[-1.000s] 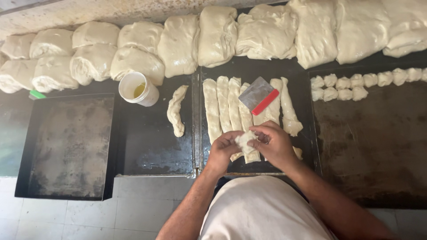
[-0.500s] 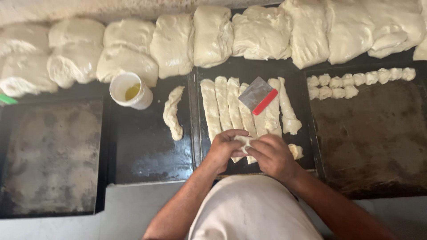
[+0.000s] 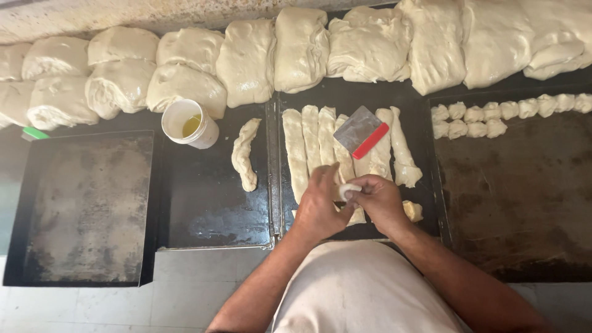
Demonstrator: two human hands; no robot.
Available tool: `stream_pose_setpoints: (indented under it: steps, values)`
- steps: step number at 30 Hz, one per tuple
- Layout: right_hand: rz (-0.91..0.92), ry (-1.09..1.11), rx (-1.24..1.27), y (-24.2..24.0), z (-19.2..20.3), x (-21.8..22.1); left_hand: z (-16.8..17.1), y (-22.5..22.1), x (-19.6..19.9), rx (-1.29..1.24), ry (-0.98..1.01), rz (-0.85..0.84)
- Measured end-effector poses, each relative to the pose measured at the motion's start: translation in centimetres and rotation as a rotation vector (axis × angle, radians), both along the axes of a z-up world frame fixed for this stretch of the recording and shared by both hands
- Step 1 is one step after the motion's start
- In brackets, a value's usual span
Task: The person divides portions of dough from a larger strip using a scraper and then rolls each small piece by hand to form small balls, placing them onto a dark tray.
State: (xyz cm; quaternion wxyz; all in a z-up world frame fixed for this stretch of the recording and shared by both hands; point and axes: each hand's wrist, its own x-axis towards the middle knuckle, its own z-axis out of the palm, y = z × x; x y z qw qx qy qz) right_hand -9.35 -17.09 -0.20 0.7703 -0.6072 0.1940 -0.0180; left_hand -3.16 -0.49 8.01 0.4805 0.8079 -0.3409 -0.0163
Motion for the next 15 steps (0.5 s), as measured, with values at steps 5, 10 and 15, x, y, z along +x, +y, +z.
stream_pose_setpoints:
  steps: [5,10,15]
  values:
    - [0.065,-0.068,-0.794,-1.2,3.5,-0.6,-2.1,-1.3,-1.0,0.249,-0.176,-0.064]
    - [0.548,-0.137,-0.189,-5.1,7.3,-2.8,-8.0,-0.8,-1.9,0.043,-0.173,-0.072]
    - [0.627,-0.236,0.245,-8.7,9.4,-3.6,-12.2,-0.9,-0.1,0.028,0.908,0.172]
